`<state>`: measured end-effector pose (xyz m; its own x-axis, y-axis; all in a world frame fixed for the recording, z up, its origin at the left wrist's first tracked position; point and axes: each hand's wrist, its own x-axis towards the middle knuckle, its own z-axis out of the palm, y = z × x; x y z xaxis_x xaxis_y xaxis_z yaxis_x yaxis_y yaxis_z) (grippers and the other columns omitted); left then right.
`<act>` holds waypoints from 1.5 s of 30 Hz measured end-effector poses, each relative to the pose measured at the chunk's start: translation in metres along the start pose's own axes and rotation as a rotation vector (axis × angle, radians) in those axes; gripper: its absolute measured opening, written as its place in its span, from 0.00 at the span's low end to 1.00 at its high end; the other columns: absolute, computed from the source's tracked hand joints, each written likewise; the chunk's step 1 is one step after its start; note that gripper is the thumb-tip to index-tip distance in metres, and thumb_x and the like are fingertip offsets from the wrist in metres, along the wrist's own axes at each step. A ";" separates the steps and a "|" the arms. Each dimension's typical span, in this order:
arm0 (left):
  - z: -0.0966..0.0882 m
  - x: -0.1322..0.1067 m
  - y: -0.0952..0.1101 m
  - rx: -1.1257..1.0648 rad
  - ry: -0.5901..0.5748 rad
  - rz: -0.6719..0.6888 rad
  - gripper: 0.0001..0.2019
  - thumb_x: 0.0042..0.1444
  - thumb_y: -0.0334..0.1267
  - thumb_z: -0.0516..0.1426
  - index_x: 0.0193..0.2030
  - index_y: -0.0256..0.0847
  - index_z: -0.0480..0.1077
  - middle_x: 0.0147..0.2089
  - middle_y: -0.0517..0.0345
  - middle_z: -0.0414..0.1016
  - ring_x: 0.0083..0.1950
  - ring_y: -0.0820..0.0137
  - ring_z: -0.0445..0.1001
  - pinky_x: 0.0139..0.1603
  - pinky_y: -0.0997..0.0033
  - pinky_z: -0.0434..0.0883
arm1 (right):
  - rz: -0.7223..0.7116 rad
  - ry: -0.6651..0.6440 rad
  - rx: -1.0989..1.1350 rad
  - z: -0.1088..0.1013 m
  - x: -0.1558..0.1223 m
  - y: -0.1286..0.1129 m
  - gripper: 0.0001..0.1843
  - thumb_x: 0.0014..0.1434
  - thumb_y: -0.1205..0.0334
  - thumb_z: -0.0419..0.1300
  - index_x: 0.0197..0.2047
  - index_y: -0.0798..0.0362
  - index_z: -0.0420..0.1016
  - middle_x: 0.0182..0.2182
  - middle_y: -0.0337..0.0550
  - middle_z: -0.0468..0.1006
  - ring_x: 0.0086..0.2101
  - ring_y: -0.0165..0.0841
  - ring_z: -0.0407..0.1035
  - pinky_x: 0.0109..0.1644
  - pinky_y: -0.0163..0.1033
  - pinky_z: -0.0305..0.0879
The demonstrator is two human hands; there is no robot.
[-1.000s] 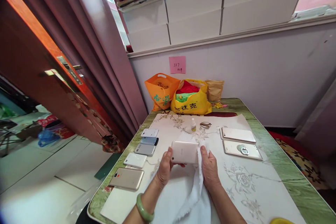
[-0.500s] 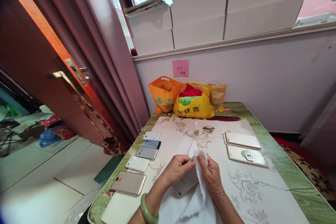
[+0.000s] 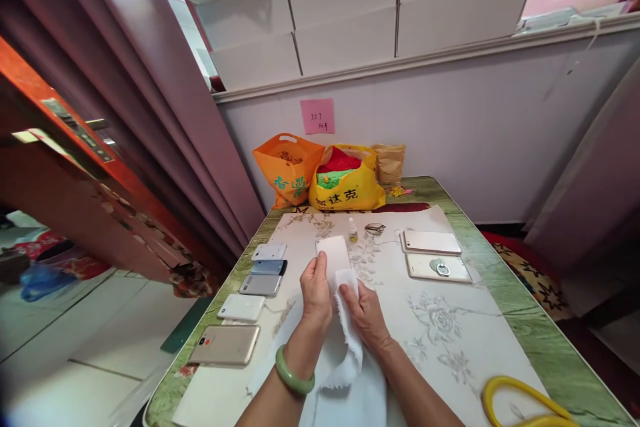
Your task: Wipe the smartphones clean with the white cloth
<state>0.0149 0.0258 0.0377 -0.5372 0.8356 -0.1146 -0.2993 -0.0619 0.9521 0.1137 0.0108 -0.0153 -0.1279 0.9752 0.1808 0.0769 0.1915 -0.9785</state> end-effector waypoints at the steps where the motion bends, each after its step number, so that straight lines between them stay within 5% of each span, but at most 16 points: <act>1: 0.002 0.002 0.002 -0.036 0.041 0.007 0.24 0.48 0.61 0.60 0.28 0.40 0.64 0.24 0.66 0.61 0.25 0.76 0.58 0.27 0.75 0.59 | -0.005 -0.012 -0.011 0.000 0.000 0.001 0.28 0.60 0.36 0.53 0.36 0.55 0.76 0.29 0.43 0.77 0.31 0.36 0.67 0.38 0.37 0.64; 6: -0.003 0.009 0.008 -0.022 0.004 0.024 0.24 0.49 0.62 0.59 0.30 0.39 0.66 0.26 0.63 0.66 0.26 0.74 0.61 0.29 0.74 0.62 | 0.006 -0.035 0.011 0.000 -0.002 0.004 0.28 0.62 0.37 0.51 0.35 0.55 0.74 0.26 0.40 0.73 0.28 0.34 0.64 0.34 0.36 0.62; 12: -0.014 -0.006 0.013 0.336 -0.204 0.124 0.23 0.49 0.57 0.61 0.20 0.41 0.60 0.20 0.66 0.56 0.25 0.75 0.54 0.26 0.74 0.55 | 0.070 0.070 0.139 0.000 0.003 0.004 0.31 0.60 0.33 0.52 0.35 0.56 0.74 0.26 0.41 0.73 0.28 0.34 0.65 0.33 0.36 0.63; 20: -0.033 -0.012 0.007 0.348 -0.543 -0.129 0.23 0.45 0.58 0.64 0.22 0.39 0.65 0.22 0.64 0.61 0.25 0.75 0.57 0.25 0.74 0.54 | 0.177 0.225 0.266 -0.008 0.008 0.004 0.31 0.58 0.31 0.53 0.32 0.54 0.71 0.23 0.39 0.72 0.26 0.33 0.64 0.29 0.36 0.63; 23: -0.034 -0.003 0.006 0.242 -0.434 -0.164 0.23 0.43 0.57 0.66 0.23 0.38 0.66 0.21 0.64 0.62 0.24 0.75 0.59 0.25 0.75 0.55 | 0.090 0.152 0.181 -0.004 0.004 0.001 0.29 0.59 0.34 0.54 0.36 0.56 0.74 0.25 0.41 0.74 0.27 0.34 0.65 0.32 0.36 0.64; 27: -0.022 0.008 0.006 0.037 -0.122 -0.081 0.24 0.45 0.60 0.63 0.29 0.39 0.67 0.23 0.65 0.64 0.24 0.74 0.62 0.26 0.75 0.59 | -0.023 -0.046 0.047 0.000 -0.001 -0.001 0.26 0.62 0.39 0.55 0.36 0.56 0.76 0.28 0.41 0.75 0.30 0.34 0.66 0.36 0.36 0.63; 32: -0.008 0.008 0.001 -0.015 0.101 0.030 0.25 0.48 0.62 0.60 0.30 0.39 0.66 0.24 0.64 0.65 0.25 0.74 0.63 0.27 0.74 0.62 | 0.010 -0.030 0.084 -0.001 -0.001 -0.001 0.26 0.61 0.39 0.54 0.36 0.56 0.75 0.27 0.41 0.74 0.29 0.34 0.65 0.33 0.35 0.63; 34: -0.008 0.003 -0.001 0.041 0.040 0.036 0.24 0.49 0.62 0.59 0.29 0.39 0.65 0.24 0.64 0.65 0.25 0.75 0.62 0.27 0.74 0.62 | 0.051 -0.003 0.124 -0.002 0.000 -0.001 0.27 0.60 0.37 0.54 0.35 0.56 0.74 0.25 0.40 0.73 0.27 0.33 0.64 0.31 0.35 0.62; 41: -0.033 -0.009 0.004 0.370 -0.472 0.072 0.22 0.49 0.56 0.62 0.23 0.39 0.66 0.22 0.64 0.63 0.26 0.74 0.60 0.26 0.75 0.59 | 0.177 0.085 0.289 -0.005 0.005 -0.005 0.30 0.58 0.33 0.53 0.31 0.55 0.71 0.22 0.40 0.71 0.24 0.32 0.62 0.27 0.35 0.61; 45: -0.035 -0.006 0.008 0.357 -0.452 0.074 0.22 0.48 0.57 0.62 0.23 0.38 0.66 0.21 0.64 0.62 0.25 0.75 0.59 0.25 0.76 0.58 | 0.157 0.084 0.276 -0.003 0.002 -0.005 0.30 0.58 0.33 0.55 0.33 0.56 0.73 0.24 0.40 0.73 0.25 0.32 0.63 0.28 0.35 0.62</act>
<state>-0.0118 0.0009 0.0360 -0.1334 0.9910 0.0137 0.0531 -0.0066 0.9986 0.1160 0.0125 -0.0098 -0.0524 0.9984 0.0215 -0.1832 0.0115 -0.9830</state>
